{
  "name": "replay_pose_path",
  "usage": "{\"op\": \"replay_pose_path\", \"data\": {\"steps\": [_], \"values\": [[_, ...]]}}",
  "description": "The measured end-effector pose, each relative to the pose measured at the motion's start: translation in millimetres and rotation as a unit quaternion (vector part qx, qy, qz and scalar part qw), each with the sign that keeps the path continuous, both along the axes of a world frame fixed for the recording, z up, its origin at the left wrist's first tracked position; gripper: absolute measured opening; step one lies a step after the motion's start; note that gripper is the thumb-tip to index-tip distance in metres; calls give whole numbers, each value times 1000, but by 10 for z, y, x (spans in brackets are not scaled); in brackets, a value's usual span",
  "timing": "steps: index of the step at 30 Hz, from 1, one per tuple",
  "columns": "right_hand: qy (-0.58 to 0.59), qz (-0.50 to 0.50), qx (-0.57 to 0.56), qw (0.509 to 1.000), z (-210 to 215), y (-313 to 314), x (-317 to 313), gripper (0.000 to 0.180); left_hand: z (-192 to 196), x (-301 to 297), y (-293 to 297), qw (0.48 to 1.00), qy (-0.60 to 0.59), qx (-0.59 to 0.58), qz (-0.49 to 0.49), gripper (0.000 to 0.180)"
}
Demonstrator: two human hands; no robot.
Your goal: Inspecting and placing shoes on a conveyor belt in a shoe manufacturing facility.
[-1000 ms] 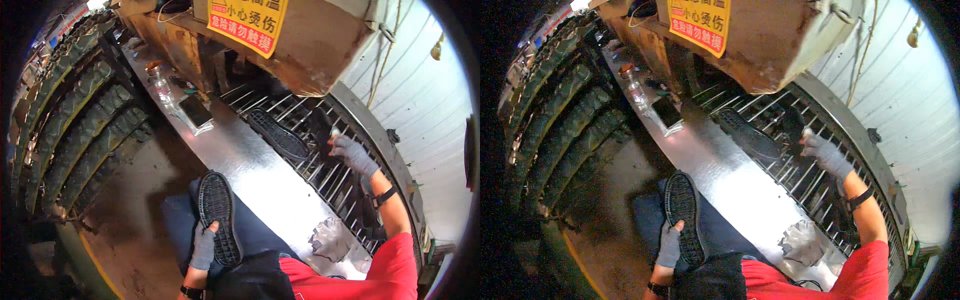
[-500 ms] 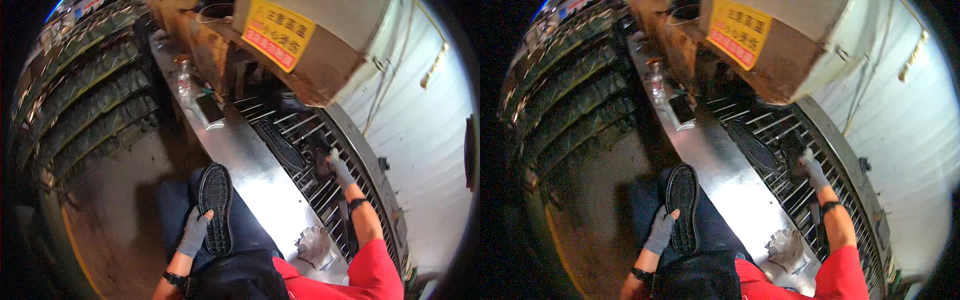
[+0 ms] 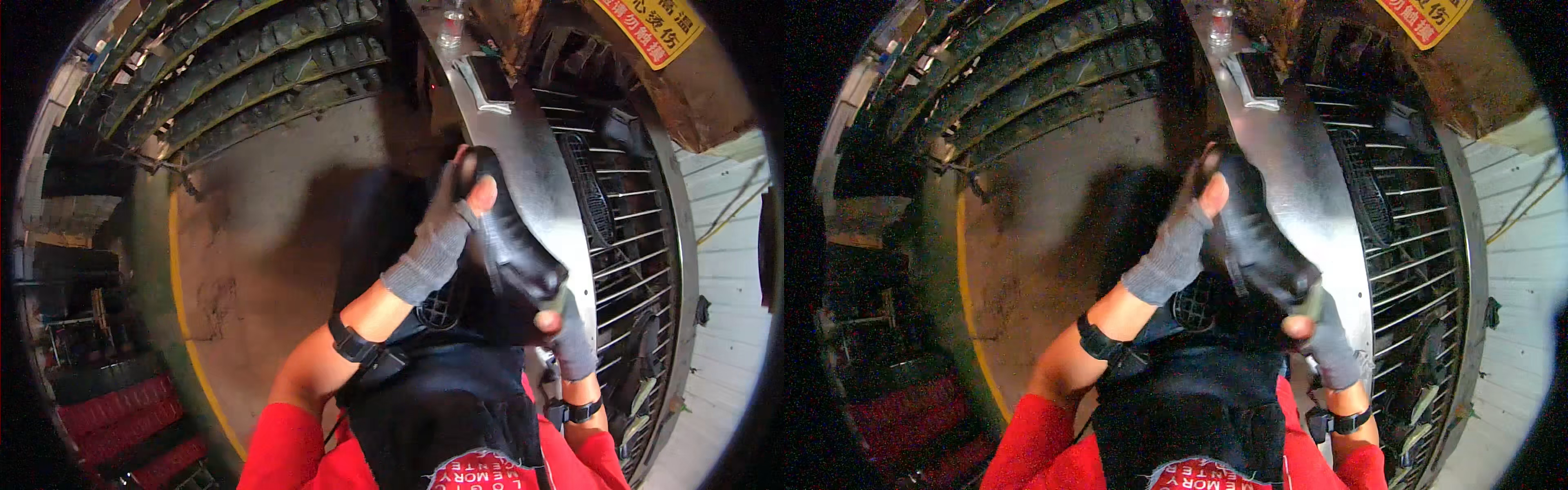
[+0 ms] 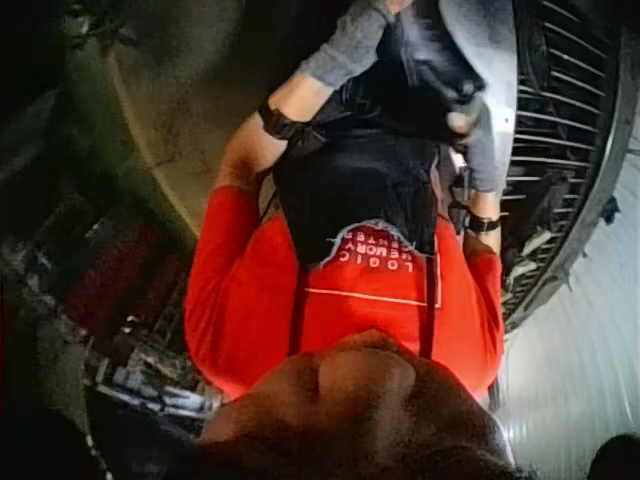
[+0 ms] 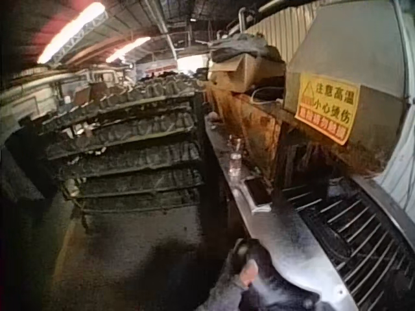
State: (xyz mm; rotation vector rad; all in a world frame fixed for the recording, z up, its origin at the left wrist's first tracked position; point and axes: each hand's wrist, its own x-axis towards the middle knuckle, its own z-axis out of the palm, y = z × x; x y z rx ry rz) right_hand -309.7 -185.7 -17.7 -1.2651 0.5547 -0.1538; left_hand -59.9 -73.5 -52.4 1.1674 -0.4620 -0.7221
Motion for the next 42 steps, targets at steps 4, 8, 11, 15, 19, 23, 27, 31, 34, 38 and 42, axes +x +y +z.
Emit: {"op": "replay_pose_path", "data": {"steps": [4, 8, 11, 15, 19, 23, 27, 31, 34, 38, 42], "values": [[-164, 72, 178, 968, -27, 202, 463, 75, 292, 71, 376, 865, 404, -242, -173, 100], [20, 7, 244, 969, -476, 376, 673, 69, 150, -9, 446, 938, 314, -138, -60, 103], [-15, 38, 251, 967, -778, 333, 745, 105, 250, 0, 459, 929, 329, -152, -79, 99], [-90, -14, 399, 913, -396, 242, 804, 92, 439, 39, 263, 993, -26, -76, -81, 84], [-104, 15, 476, 873, -154, 171, 714, 119, 208, 588, -40, 948, -292, 74, -103, 72], [-103, 68, 516, 848, 51, -107, 582, 136, -370, 488, -260, 783, -443, 423, -108, 71], [-58, -55, 368, 926, 79, -263, 369, 101, -205, 681, -83, 925, -310, 206, -69, 53], [-25, -177, 249, 952, 76, -274, 453, 76, -6, 931, 338, 962, 203, -20, -179, 53], [-18, -135, 253, 958, 10, -225, 503, 83, 122, 790, 380, 937, 209, -159, -229, 66], [-25, -88, 252, 963, -18, -181, 574, 92, 177, 734, 482, 973, 77, -102, -193, 82], [-36, -19, 335, 941, 153, 93, 803, 97, 521, 802, 478, 961, 147, -188, -140, 80]]}}
